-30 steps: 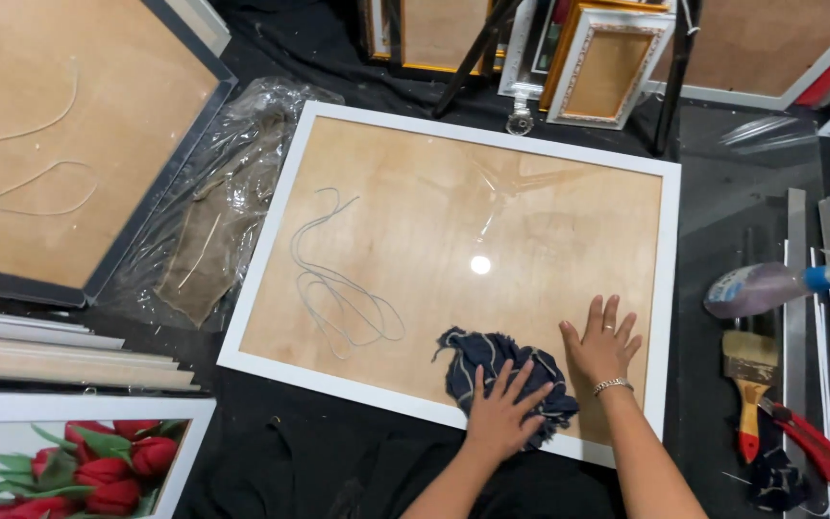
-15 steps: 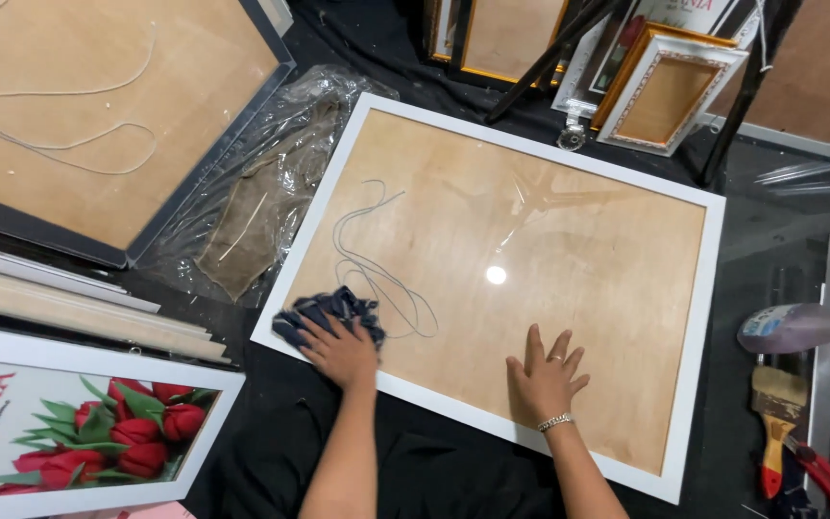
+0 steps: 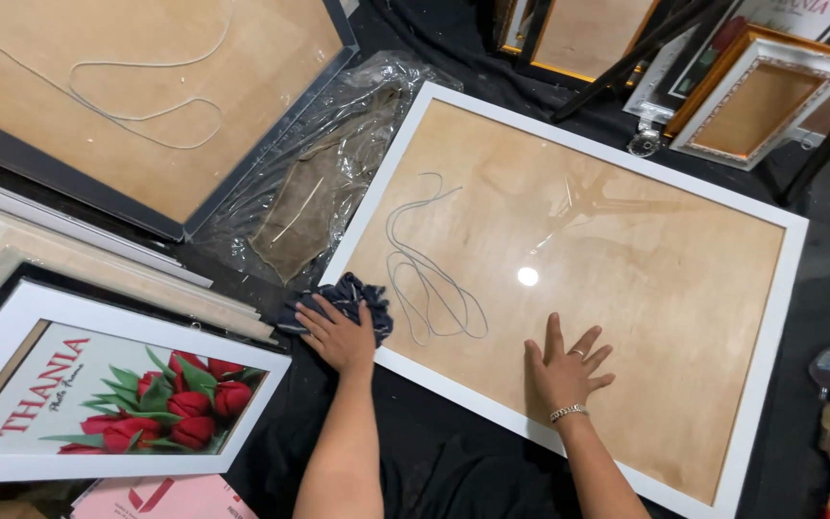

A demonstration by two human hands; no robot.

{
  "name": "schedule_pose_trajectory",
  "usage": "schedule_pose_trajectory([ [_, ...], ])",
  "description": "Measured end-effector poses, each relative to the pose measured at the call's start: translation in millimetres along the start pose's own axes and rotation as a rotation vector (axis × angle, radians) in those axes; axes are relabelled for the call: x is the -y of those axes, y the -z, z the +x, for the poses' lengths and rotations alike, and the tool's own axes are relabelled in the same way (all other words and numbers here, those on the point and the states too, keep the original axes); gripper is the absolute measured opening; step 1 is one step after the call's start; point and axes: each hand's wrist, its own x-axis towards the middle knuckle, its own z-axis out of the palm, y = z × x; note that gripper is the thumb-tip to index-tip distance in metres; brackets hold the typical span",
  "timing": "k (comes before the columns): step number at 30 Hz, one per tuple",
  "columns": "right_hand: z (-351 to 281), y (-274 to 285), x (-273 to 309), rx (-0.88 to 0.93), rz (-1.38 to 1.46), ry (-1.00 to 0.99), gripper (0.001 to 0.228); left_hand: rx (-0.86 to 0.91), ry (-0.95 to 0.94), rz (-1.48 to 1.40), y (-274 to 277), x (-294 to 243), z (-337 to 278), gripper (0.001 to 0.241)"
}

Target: Wiping and cleaning the glass of a large picture frame using a cloth.

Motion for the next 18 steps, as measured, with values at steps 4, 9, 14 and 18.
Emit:
schedule_pose_trajectory([
  [4, 7.9, -9.6, -0.5, -0.009, 0.022, -0.007, 0.074, 0.064, 0.073, 0.015, 7.4, -25.9, -9.7, 0.089],
  [9, 16.1, -29.1, -13.1, -0.071, 0.006, 0.006, 0.074, 0.306, 0.203, 0.086, 48.6, -81.8, -87.3, 0.086],
  [14, 16.0, -28.5, -17.0, -0.057, -0.014, 0.030, 0.074, 0.331, 0.300, 0.020, 34.3, -57.4, -34.1, 0.087],
  [18, 2.0, 3.7, 4.3, 0.108, 0.021, -0.022, 0.078, 0.418, 0.350, -0.016, 35.5, -36.2, -5.3, 0.093],
])
